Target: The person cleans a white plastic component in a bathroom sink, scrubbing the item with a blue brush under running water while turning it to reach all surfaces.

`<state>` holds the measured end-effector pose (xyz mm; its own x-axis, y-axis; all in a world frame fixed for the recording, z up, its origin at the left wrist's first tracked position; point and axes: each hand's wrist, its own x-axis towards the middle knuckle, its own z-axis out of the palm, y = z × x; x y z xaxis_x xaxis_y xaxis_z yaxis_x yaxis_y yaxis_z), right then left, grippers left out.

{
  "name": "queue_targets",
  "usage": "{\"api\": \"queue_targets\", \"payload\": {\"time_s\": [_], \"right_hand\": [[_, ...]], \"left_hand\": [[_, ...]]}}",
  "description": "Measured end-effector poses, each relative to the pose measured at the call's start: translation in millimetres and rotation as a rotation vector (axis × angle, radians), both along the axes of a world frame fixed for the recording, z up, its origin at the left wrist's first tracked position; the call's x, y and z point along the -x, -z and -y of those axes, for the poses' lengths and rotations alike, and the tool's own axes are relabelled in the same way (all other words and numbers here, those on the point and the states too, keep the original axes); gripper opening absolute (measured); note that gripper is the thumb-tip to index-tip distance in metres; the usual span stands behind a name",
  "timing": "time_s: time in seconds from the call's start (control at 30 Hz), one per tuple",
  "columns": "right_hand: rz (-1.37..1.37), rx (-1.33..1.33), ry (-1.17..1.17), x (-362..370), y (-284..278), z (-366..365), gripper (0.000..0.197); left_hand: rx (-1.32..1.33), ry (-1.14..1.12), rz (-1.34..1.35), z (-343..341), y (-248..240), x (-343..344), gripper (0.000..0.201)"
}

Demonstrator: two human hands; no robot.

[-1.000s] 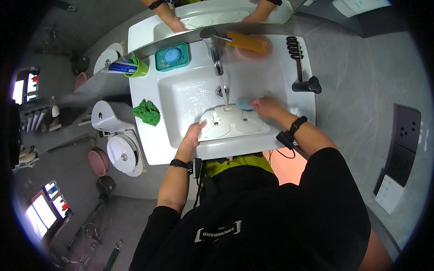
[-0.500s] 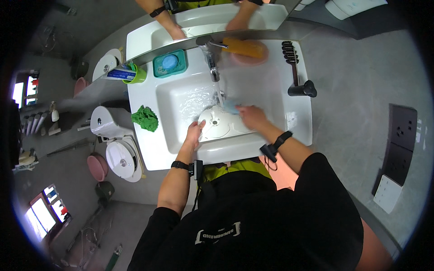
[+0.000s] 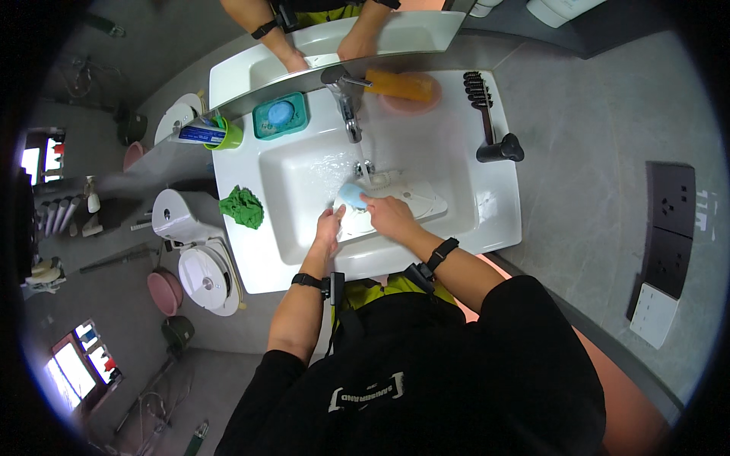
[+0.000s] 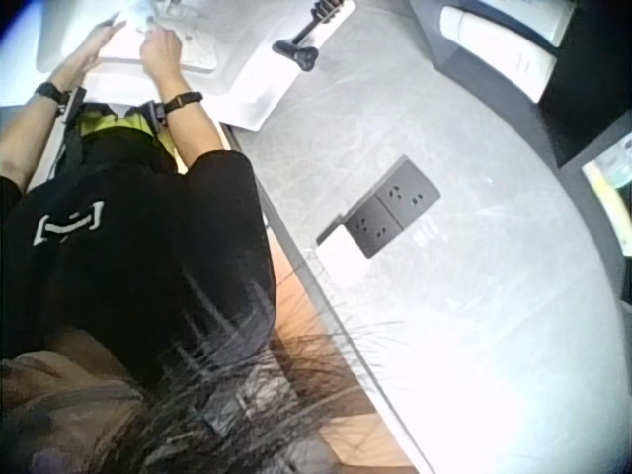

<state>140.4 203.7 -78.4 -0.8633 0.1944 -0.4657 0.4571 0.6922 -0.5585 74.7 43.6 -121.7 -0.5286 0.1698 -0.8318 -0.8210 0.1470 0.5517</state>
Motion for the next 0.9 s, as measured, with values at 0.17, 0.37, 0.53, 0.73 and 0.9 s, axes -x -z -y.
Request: {"api": "queue_targets", "payload": {"time_s": [0.17,0.37,0.53,0.73,0.9], "right_hand": [[-0.003,-0.121,0.069,-12,12,-52,0.031],[0.001,-0.241,0.201,-29,44,-95,0.031],[-0.003,-0.002,0.197,-8,24,-22,0.030],[-0.024,-0.007,0.288,-7,44,-32,0.031],[0.018,0.026,0.190,-4,33,-2,0.030]], "left_hand": [[-0.069,-0.118,0.068,-7,6,-6,0.030],[0.018,-0.022,-0.078,10,-1,8,0.025],[0.115,-0.029,-0.121,42,-23,17,0.027],[0.187,-0.012,-0.080,72,-21,9,0.028],[0.171,-0.021,-0.051,68,-26,3,0.027]]}}
